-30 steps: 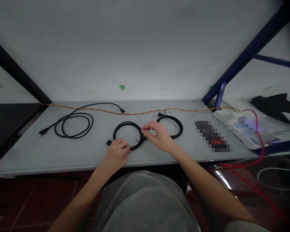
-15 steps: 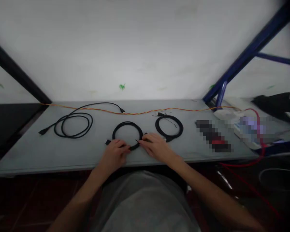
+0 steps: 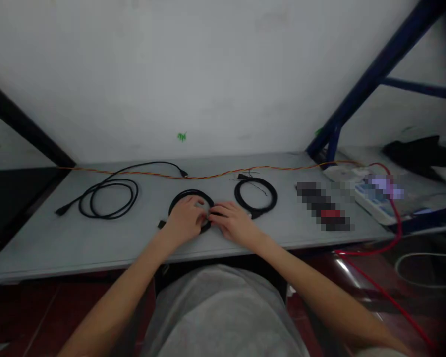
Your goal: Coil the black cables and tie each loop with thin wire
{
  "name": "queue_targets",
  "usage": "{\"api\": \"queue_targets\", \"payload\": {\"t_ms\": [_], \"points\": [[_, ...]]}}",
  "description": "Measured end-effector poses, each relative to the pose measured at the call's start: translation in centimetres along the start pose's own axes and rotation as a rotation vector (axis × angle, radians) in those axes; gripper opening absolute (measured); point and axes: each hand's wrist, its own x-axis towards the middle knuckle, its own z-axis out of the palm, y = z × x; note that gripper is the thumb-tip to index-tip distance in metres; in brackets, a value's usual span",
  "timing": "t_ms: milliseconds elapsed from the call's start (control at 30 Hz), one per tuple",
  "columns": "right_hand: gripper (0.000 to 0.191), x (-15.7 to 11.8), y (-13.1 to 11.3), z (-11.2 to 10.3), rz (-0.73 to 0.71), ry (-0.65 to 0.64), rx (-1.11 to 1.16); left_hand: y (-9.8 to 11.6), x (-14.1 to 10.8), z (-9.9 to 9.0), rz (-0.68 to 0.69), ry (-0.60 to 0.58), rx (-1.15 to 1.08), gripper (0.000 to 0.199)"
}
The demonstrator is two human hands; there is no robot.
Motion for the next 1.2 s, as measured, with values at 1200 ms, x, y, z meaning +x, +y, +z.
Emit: {"api": "queue_targets", "payload": {"t_ms": [1200], "points": [[0.018, 0.2, 0.5, 0.6, 0.213, 0.048, 0.219, 2.6, -3.0, 2.9, -0.164, 0.273, -0.190, 0.017]]}}
